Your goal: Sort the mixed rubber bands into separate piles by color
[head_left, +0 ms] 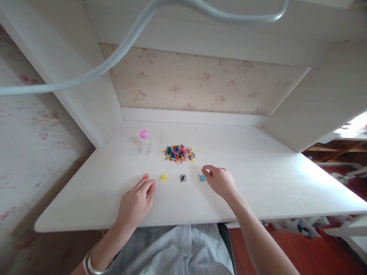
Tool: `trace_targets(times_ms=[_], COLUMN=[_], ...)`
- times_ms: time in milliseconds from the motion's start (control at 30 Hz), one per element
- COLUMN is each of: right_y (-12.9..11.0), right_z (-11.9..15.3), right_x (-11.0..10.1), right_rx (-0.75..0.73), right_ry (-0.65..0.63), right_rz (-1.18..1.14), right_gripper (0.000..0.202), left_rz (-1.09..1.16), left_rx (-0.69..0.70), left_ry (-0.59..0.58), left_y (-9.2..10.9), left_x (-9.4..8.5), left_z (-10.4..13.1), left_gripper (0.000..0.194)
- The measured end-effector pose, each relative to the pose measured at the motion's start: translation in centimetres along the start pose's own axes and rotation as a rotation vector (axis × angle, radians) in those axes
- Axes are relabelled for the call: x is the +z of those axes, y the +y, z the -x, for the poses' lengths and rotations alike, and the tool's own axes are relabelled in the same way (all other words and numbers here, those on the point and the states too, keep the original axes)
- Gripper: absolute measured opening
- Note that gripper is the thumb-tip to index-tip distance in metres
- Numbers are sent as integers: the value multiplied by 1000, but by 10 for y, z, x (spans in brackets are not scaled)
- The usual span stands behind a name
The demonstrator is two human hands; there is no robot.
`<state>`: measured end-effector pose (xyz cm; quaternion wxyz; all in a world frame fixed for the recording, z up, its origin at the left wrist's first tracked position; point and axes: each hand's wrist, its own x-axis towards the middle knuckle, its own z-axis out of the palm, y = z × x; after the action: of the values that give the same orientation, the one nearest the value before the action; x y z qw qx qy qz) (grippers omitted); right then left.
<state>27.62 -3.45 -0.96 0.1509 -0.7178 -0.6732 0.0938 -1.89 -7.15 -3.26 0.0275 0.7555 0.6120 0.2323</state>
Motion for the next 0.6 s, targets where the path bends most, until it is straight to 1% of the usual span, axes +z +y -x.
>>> trace_targets(times_ms=[67,133,267,400,600], right_y=[-13,-21,-29,-28,-16], right_z=[-19,-35,-55,-58,-54], right_x=[5,11,22,26,20], right_rx=[14,25,27,33,-2], right_ry=[-68,-111,-129,-120,-117], right_rz=[87,150,187,197,166], right_gripper=[35,36,34,35,36], left_rz=[106,225,385,416,419], left_rx=[22,31,4,-11,-20], left_ry=[20,26,-9,-31,-47], left_y=[-8,-14,-18,-17,-18], left_x=[1,1,0,0,0], left_z=[6,10,12,11,11], left_gripper=[23,22,21,22,24])
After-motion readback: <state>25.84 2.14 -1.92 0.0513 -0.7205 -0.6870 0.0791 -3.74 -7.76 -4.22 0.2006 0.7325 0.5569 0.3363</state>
